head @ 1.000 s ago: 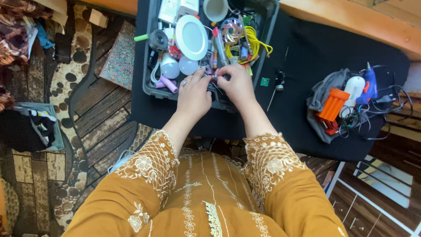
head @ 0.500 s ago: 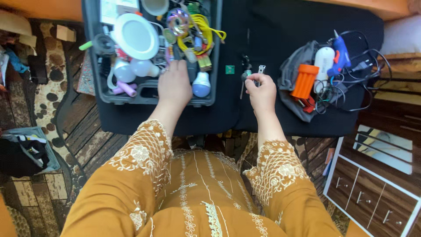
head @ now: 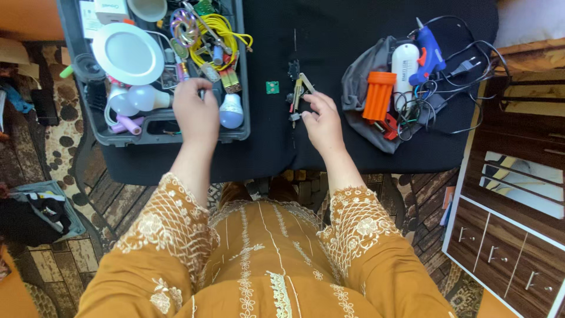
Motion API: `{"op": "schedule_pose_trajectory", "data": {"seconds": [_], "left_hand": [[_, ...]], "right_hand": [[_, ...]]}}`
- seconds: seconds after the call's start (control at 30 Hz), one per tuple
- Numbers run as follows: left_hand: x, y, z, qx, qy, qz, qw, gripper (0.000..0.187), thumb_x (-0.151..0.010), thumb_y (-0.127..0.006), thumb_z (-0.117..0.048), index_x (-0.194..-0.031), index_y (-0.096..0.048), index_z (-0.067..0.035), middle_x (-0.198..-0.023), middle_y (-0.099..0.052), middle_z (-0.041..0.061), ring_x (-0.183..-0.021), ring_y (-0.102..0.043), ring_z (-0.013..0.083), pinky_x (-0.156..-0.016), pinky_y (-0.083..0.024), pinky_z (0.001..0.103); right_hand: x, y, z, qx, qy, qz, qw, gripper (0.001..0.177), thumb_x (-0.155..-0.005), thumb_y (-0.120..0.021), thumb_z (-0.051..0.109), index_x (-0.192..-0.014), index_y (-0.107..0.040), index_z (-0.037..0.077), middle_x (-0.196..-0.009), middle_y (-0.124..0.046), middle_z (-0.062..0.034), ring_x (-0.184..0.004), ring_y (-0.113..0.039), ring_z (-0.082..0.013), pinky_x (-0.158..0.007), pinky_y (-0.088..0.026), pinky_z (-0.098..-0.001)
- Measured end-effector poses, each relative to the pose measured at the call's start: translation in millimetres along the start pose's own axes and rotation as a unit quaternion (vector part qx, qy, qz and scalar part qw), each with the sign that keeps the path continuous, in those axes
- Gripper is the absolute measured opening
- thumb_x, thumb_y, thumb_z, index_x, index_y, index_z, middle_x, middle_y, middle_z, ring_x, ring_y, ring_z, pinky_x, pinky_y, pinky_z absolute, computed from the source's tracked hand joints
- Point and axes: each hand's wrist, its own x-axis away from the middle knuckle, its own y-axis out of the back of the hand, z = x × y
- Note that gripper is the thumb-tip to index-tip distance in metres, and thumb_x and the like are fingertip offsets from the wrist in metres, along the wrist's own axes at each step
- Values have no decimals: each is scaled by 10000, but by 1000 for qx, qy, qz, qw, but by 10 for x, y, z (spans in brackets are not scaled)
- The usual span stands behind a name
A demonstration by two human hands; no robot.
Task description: The person empties various electronic items, including a hair clipper, charging blocks, light bulbs, and wires from a black plastic case onto a black surface, then sorts through them and places specific small components back into the case compartments.
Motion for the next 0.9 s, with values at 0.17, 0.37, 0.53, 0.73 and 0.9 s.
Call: {"op": "schedule_pose_trajectory", "data": {"seconds": [0.17,0.37,0.53,0.73,0.9], "left_hand": [[152,-652,-667,322,300,151,886,167,-836,-729,-78,-1000,-698,-72,-938,-674,14,-817,-649,178,-686,-554,368],[339,-1191,-910,599,447,182,639,474,-986,-590,-359,-1260,-553,26,-1095,-599,126,-955,-637,237,-890,-535,408],[453,-1205,-971,626,434,202,616,958,-1003,-236,-691,-1528,-370,99,-1545,-427,263,-1457,-390,343,-1211,-282,472],[465,-1065,-839,566,377,214,701,886,-1002,-248,-660,-1537,-355,38,-1636,-350,204,-1524,-332,323,-1237,-200,456],[385,-567,-645,138,-83,153,975,532,-1105,-452,-342,-1509,-485,3,-1595,-457,255,-1498,-422,406,-1257,-326,481]], "right_hand": [[57,60,-172,-59,-52,8,997,382,-912,-672,33,-1294,-651,42,-1476,-512,-134,-1256,-631,-270,-1016,-540,-347],[55,125,-207,-270,-139,35,952,398,-985,-584,62,-1378,-587,-4,-1418,-612,-174,-1267,-625,-243,-1053,-519,-366],[36,85,-193,-412,-134,54,899,502,-1004,-479,12,-1503,-444,-21,-1492,-531,-185,-1370,-551,-258,-1130,-489,-400],[12,-84,-137,-296,-102,24,949,635,-960,-500,-11,-1568,-317,7,-1632,-354,-183,-1478,-432,-270,-1188,-369,-355],[-22,-322,295,-38,99,6,994,597,-925,-644,36,-1501,-486,26,-1584,-439,-219,-1490,-435,-352,-1199,-376,-422]]}}
